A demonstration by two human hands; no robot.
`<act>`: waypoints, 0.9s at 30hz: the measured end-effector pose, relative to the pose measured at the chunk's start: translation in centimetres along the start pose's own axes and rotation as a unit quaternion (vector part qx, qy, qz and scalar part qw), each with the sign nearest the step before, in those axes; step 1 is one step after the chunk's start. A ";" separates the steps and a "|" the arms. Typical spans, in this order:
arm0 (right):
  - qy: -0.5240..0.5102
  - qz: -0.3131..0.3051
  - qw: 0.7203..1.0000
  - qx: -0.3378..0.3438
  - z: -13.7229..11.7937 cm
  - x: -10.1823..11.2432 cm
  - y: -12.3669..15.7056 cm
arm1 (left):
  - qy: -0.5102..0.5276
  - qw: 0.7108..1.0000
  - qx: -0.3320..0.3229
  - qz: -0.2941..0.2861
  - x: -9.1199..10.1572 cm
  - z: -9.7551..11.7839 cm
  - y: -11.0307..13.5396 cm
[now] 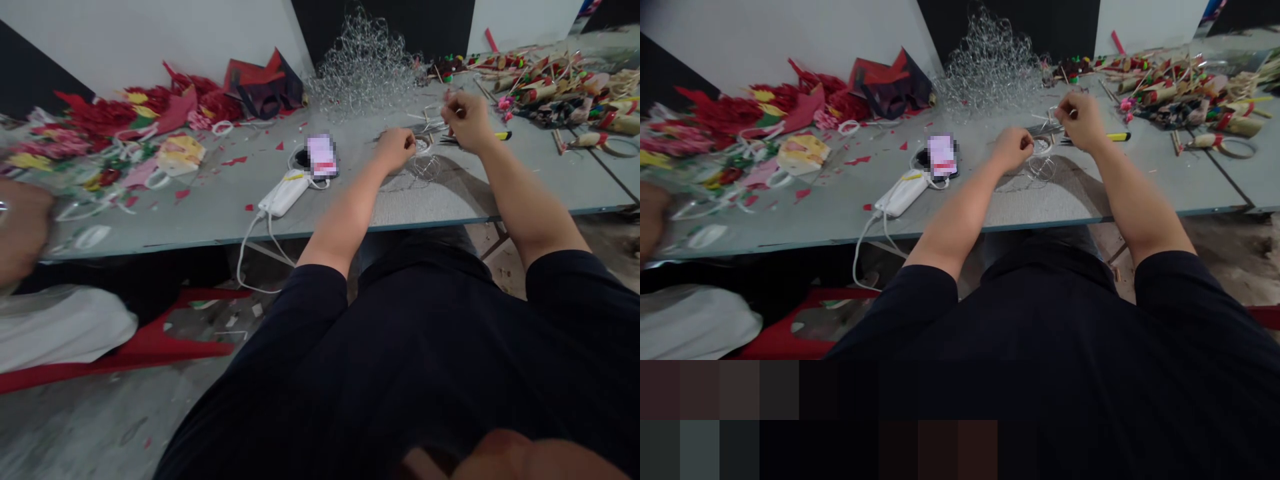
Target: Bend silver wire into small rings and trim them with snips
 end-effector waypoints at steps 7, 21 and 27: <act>0.001 0.069 0.995 0.069 0.2 0.6 -0.5 | -0.022 0.999 -0.040 -0.010 -1.4 -2.2 -2.0; 0.125 0.067 0.984 0.105 0.3 0.3 -0.6 | 0.074 0.996 0.023 0.054 0.9 -1.4 -0.1; 0.171 0.071 0.981 0.054 0.5 -0.4 -0.9 | 0.090 0.994 0.032 0.059 1.2 -0.5 0.4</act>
Point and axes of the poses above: each hand's wrist, its own y-axis away from the middle knuckle, its own x-axis out of the back of the hand, z = x × y, the point moved 6 cm from there along -y, towards the middle knuckle, and after that the axes turned 6 degrees about y, right-handed, at the moved point
